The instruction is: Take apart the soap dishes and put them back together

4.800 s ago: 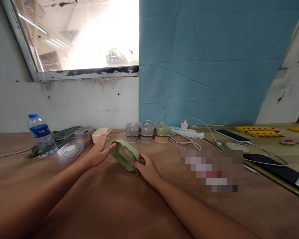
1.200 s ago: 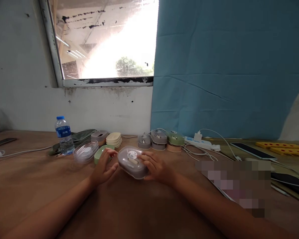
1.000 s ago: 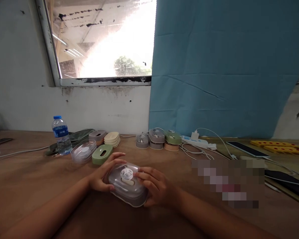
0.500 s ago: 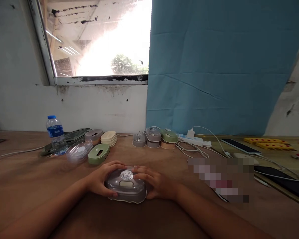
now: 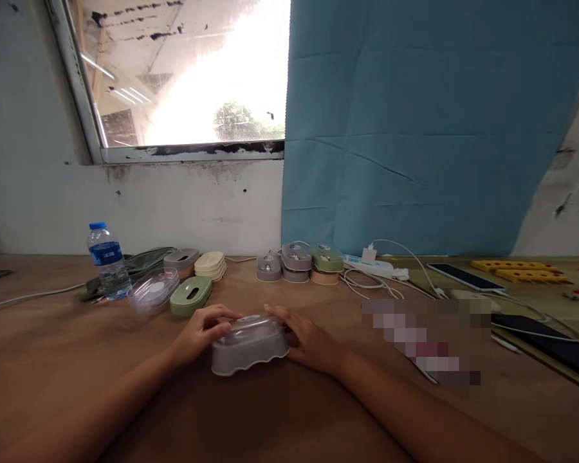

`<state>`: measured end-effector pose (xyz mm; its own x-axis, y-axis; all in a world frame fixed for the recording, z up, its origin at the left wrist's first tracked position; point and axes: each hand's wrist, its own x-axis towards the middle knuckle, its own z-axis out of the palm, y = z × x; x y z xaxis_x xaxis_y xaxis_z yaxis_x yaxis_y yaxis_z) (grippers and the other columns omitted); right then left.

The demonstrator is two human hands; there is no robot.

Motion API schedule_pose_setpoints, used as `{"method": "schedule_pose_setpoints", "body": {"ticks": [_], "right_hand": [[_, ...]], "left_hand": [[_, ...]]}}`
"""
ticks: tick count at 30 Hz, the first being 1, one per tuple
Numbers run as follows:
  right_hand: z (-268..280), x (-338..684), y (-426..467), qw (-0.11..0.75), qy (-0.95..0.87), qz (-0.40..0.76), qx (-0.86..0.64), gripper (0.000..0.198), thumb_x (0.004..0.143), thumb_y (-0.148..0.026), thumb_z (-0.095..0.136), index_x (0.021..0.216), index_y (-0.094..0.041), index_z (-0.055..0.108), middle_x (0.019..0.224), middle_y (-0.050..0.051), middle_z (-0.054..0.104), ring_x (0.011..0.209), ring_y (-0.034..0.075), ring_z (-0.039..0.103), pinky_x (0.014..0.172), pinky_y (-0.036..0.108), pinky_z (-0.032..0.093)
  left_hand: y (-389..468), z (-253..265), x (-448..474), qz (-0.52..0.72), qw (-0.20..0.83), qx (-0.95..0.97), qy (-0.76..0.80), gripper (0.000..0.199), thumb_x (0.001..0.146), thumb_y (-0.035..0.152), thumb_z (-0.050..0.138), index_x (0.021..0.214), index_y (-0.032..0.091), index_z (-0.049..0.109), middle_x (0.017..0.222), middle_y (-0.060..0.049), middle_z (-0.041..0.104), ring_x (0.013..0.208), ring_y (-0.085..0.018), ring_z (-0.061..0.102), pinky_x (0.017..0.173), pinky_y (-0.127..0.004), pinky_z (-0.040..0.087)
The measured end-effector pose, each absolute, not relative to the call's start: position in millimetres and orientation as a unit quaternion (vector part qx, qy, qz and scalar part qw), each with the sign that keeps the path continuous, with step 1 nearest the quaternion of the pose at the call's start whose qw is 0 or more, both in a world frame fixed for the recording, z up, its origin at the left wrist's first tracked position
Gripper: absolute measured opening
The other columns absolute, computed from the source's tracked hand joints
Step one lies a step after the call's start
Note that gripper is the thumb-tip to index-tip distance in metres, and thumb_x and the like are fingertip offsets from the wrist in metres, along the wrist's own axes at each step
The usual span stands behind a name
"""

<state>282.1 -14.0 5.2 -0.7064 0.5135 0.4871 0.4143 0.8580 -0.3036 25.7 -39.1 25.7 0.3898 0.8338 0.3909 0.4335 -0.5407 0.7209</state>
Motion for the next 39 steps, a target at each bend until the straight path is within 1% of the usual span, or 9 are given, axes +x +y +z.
{"method": "schedule_pose_setpoints", "body": {"ticks": [3,7,13,18,24,28,32,35,39], "right_hand": [[1.3,281.9,-10.2,0.306,-0.912,0.104,-0.254,0.057,0.078,-0.019,0.053,0.129,-0.023,0.027,0.126,0.01,0.046,0.111,0.02,0.049,0.089,0.035,0.045],[-0.4,280.5,-6.5,0.318,-0.905,0.114,-0.259,0.037,0.078,-0.017,0.051,0.114,-0.021,0.046,0.108,0.008,0.06,0.097,0.02,0.058,0.083,0.034,0.048],[-0.7,278.9,-4.8,0.347,-0.887,0.123,-0.279,0.029,0.073,-0.015,0.054,0.101,-0.021,0.051,0.095,0.007,0.064,0.085,0.02,0.062,0.074,0.033,0.051],[-1.7,280.6,-5.3,0.367,-0.864,0.188,-0.289,0.035,0.075,-0.02,0.054,0.108,-0.022,0.041,0.1,0.008,0.06,0.085,0.019,0.061,0.069,0.032,0.052],[1.3,285.7,-10.3,0.393,-0.892,0.027,-0.224,0.029,0.077,-0.02,0.05,0.106,-0.024,0.048,0.091,0.006,0.047,0.079,0.017,0.054,0.068,0.029,0.048],[2.3,286.5,-8.6,0.412,-0.882,0.033,-0.228,0.019,0.074,-0.024,0.053,0.093,-0.023,0.052,0.087,0.005,0.044,0.08,0.019,0.051,0.069,0.031,0.046],[3.1,288.9,0.0,0.473,-0.836,0.088,-0.263,0.013,0.072,-0.03,0.053,0.08,-0.022,0.049,0.083,0.004,0.046,0.078,0.021,0.051,0.071,0.033,0.044],[1.9,292.1,7.1,0.502,-0.809,0.114,-0.284,0.019,0.068,-0.033,0.055,0.08,-0.022,0.046,0.081,0.003,0.046,0.075,0.021,0.05,0.068,0.033,0.044],[-3.0,294.2,12.5,0.508,-0.798,0.133,-0.294,0.026,0.065,-0.034,0.058,0.082,-0.022,0.043,0.083,0.004,0.045,0.074,0.02,0.051,0.065,0.032,0.045]], "left_hand": [[-37.2,23.9,24.4,0.366,0.288,0.783,0.413,0.039,0.078,0.047,0.048,0.087,0.012,0.064,0.075,-0.006,0.062,0.057,-0.013,0.056,0.052,-0.022,0.044],[-47.0,32.2,27.5,0.349,0.215,0.844,0.346,0.039,0.07,0.045,0.059,0.097,0.017,0.062,0.097,-0.008,0.059,0.084,-0.019,0.056,0.077,-0.03,0.045],[-61.9,41.1,35.0,0.28,0.219,0.893,0.277,0.085,0.052,0.042,0.074,0.126,0.023,0.037,0.128,-0.011,0.04,0.114,-0.028,0.04,0.098,-0.041,0.032],[-51.7,28.5,34.3,0.335,0.306,0.84,0.297,0.052,0.071,0.031,0.061,0.119,0.021,0.041,0.116,-0.009,0.051,0.104,-0.022,0.052,0.085,-0.033,0.045],[-33.7,15.1,31.7,0.471,0.302,0.724,0.405,0.031,0.082,0.032,0.044,0.111,0.02,0.039,0.112,-0.009,0.051,0.063,-0.011,0.062,0.048,-0.021,0.047],[-26.4,14.3,27.2,0.48,0.21,0.73,0.439,0.021,0.079,0.028,0.049,0.098,0.018,0.05,0.12,-0.01,0.046,0.065,-0.01,0.06,0.055,-0.024,0.047],[-25.0,17.6,18.2,0.363,0.191,0.815,0.408,0.023,0.071,0.034,0.061,0.089,0.019,0.06,0.123,-0.009,0.044,0.087,-0.018,0.056,0.067,-0.028,0.047],[-25.5,20.2,12.9,0.274,0.179,0.878,0.349,0.023,0.067,0.034,0.064,0.086,0.019,0.063,0.11,-0.006,0.054,0.091,-0.018,0.054,0.076,-0.028,0.044],[-26.5,22.0,12.4,0.21,0.064,0.924,0.312,0.015,0.078,0.029,0.054,0.083,0.021,0.065,0.081,-0.003,0.064,0.077,-0.016,0.054,0.07,-0.026,0.042]]}}
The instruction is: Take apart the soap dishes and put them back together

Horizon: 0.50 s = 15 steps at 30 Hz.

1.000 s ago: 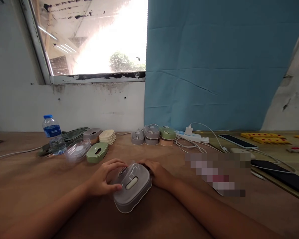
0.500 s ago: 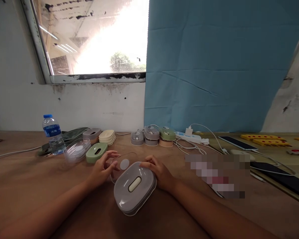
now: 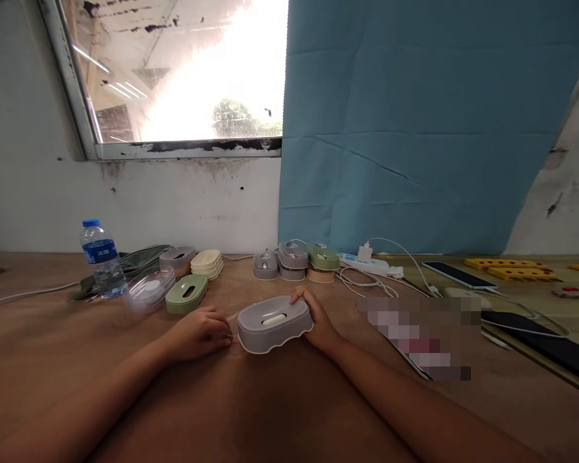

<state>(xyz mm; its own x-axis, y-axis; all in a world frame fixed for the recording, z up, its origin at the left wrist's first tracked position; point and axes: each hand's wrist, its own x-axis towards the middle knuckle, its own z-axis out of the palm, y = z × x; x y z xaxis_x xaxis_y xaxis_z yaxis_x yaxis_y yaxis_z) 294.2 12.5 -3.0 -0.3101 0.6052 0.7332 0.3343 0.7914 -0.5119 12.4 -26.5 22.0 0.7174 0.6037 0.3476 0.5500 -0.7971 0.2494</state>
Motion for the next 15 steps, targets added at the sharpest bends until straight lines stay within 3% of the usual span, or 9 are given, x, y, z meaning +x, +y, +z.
{"method": "schedule_pose_setpoints", "body": {"ticks": [7,15], "right_hand": [[-12.8,295.3,19.1,0.527,-0.781,0.148,-0.3,0.029,0.064,-0.035,0.059,0.083,-0.024,0.04,0.09,0.006,0.047,0.083,0.024,0.051,0.068,0.034,0.046],[-6.1,285.2,8.1,0.463,-0.814,0.116,-0.331,0.026,0.064,-0.017,0.056,0.084,-0.022,0.04,0.085,0.003,0.045,0.075,0.018,0.049,0.066,0.029,0.043]], "left_hand": [[-24.1,30.8,12.2,0.259,-0.063,0.902,0.34,0.025,0.085,0.02,0.041,0.101,0.021,0.059,0.092,-0.006,0.063,0.08,-0.018,0.055,0.072,-0.029,0.043],[-17.1,77.4,-60.2,0.373,-0.161,0.795,0.452,0.021,0.081,0.029,0.045,0.093,0.02,0.061,0.09,-0.005,0.061,0.08,-0.017,0.057,0.072,-0.028,0.045]]}}
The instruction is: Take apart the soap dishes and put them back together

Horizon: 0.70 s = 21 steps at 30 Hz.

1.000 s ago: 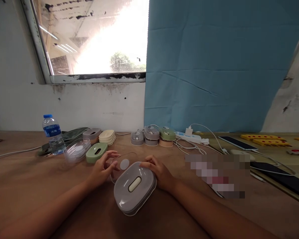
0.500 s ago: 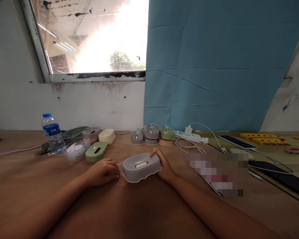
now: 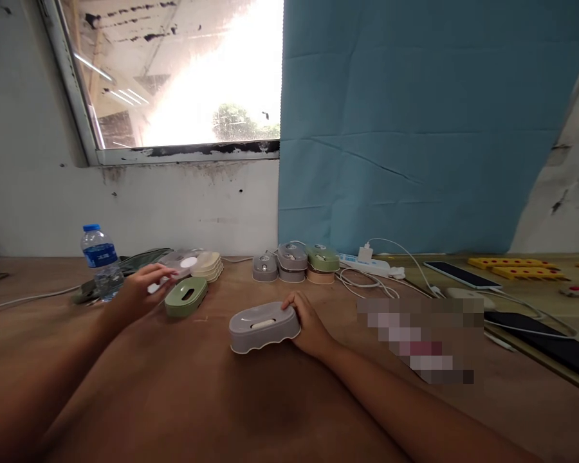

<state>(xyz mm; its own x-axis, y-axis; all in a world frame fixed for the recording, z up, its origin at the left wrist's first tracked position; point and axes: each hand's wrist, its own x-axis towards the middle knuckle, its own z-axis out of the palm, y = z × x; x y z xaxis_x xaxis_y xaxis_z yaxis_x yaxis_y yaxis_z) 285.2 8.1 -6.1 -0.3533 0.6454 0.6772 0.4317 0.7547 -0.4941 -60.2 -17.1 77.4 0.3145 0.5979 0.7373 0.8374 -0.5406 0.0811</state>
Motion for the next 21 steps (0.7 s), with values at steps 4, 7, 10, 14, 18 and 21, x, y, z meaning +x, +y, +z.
{"method": "schedule_pose_setpoints", "body": {"ticks": [4,7,10,14,18,21], "right_hand": [[-3.3,281.3,1.5,0.41,-0.843,0.107,-0.331,0.032,0.062,-0.014,0.057,0.086,-0.021,0.038,0.088,0.003,0.041,0.08,0.019,0.046,0.071,0.03,0.041],[-3.0,279.7,-1.9,0.377,-0.855,0.143,-0.326,0.037,0.062,-0.014,0.057,0.09,-0.022,0.034,0.091,0.004,0.039,0.082,0.018,0.045,0.073,0.03,0.041],[-2.5,278.3,-4.2,0.36,-0.862,0.168,-0.315,0.043,0.061,-0.016,0.059,0.093,-0.022,0.031,0.095,0.004,0.038,0.085,0.018,0.044,0.076,0.029,0.041],[-0.3,278.0,-6.7,0.328,-0.867,0.197,-0.319,0.052,0.056,-0.016,0.063,0.095,-0.023,0.028,0.1,0.004,0.036,0.09,0.018,0.044,0.079,0.028,0.04],[1.2,279.9,-8.5,0.29,-0.87,0.226,-0.329,0.06,0.053,-0.022,0.068,0.097,-0.023,0.027,0.108,0.005,0.036,0.098,0.02,0.041,0.084,0.029,0.037],[-0.1,281.8,-8.1,0.262,-0.867,0.253,-0.34,0.063,0.054,-0.028,0.07,0.099,-0.023,0.026,0.112,0.005,0.037,0.1,0.02,0.041,0.085,0.029,0.037]], "left_hand": [[-19.9,77.9,-111.6,-0.352,0.186,-0.755,-0.521,0.024,0.081,0.034,0.044,0.093,0.019,0.06,0.09,-0.004,0.061,0.069,-0.015,0.057,0.061,-0.024,0.045],[-22.4,68.9,-137.5,-0.335,0.181,-0.739,-0.556,0.025,0.08,0.035,0.044,0.09,0.019,0.061,0.089,-0.004,0.061,0.064,-0.013,0.055,0.059,-0.022,0.043],[-23.7,58.6,-148.7,-0.322,0.17,-0.738,-0.568,0.026,0.079,0.038,0.046,0.087,0.019,0.061,0.085,-0.003,0.062,0.061,-0.012,0.053,0.058,-0.022,0.043],[-22.6,48.3,-150.6,-0.316,0.149,-0.744,-0.57,0.028,0.078,0.04,0.046,0.085,0.019,0.063,0.081,-0.003,0.062,0.057,-0.012,0.052,0.054,-0.021,0.042],[-20.1,44.2,-150.4,-0.3,0.137,-0.747,-0.577,0.029,0.079,0.04,0.044,0.086,0.019,0.063,0.079,-0.003,0.062,0.053,-0.011,0.05,0.052,-0.021,0.041],[-19.4,44.8,-151.5,-0.28,0.134,-0.752,-0.582,0.03,0.079,0.039,0.043,0.089,0.018,0.062,0.079,-0.003,0.061,0.052,-0.01,0.048,0.052,-0.022,0.04]]}}
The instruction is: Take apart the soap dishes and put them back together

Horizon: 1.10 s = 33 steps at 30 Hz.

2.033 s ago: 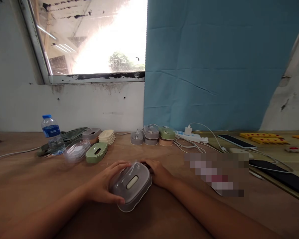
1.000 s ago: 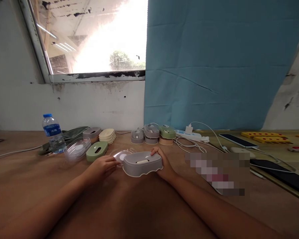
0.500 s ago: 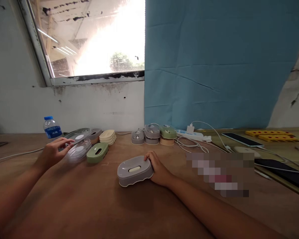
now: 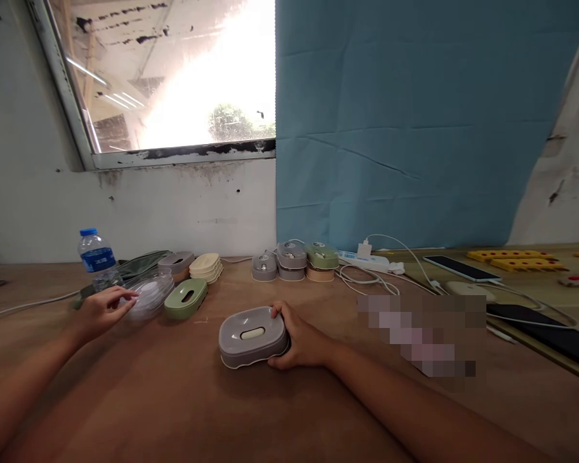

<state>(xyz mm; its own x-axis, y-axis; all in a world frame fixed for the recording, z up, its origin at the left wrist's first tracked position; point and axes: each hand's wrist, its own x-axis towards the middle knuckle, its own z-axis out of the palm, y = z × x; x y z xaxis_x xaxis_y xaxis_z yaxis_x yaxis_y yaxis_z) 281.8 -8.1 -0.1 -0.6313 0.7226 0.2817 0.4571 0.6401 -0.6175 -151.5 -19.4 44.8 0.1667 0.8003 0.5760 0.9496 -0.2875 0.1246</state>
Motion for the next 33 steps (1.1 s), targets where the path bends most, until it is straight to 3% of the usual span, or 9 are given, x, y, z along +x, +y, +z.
{"method": "schedule_pose_setpoints", "body": {"ticks": [12,17,26,33], "right_hand": [[0.3,282.0,-7.3,0.243,-0.856,0.274,-0.365,0.058,0.057,-0.032,0.068,0.099,-0.023,0.028,0.108,0.004,0.042,0.094,0.019,0.044,0.08,0.028,0.039],[1.8,281.8,-8.6,0.238,-0.852,0.275,-0.377,0.058,0.058,-0.033,0.068,0.098,-0.023,0.028,0.106,0.004,0.043,0.092,0.019,0.044,0.079,0.028,0.039],[3.4,280.7,-10.5,0.231,-0.848,0.28,-0.387,0.057,0.059,-0.034,0.068,0.099,-0.023,0.028,0.097,0.002,0.045,0.084,0.017,0.044,0.071,0.027,0.04],[-0.5,281.7,-6.9,0.246,-0.85,0.271,-0.378,0.058,0.057,-0.034,0.069,0.099,-0.023,0.03,0.1,0.002,0.044,0.088,0.019,0.044,0.075,0.029,0.039]], "left_hand": [[-17.4,51.3,-158.6,-0.208,0.123,-0.794,-0.558,0.028,0.081,0.034,0.039,0.085,0.018,0.062,0.086,-0.005,0.059,0.065,-0.013,0.055,0.058,-0.022,0.042],[-15.8,52.3,-159.3,-0.175,0.13,-0.815,-0.537,0.03,0.083,0.037,0.039,0.091,0.02,0.062,0.091,-0.006,0.061,0.081,-0.019,0.055,0.073,-0.028,0.042],[-11.2,58.5,-160.8,-0.167,0.161,-0.816,-0.53,0.031,0.083,0.036,0.038,0.093,0.023,0.064,0.088,-0.005,0.062,0.078,-0.019,0.054,0.071,-0.029,0.04],[-16.2,62.0,-159.8,-0.181,0.167,-0.799,-0.549,0.03,0.08,0.039,0.042,0.101,0.025,0.06,0.094,-0.005,0.057,0.083,-0.02,0.053,0.074,-0.031,0.039]]}}
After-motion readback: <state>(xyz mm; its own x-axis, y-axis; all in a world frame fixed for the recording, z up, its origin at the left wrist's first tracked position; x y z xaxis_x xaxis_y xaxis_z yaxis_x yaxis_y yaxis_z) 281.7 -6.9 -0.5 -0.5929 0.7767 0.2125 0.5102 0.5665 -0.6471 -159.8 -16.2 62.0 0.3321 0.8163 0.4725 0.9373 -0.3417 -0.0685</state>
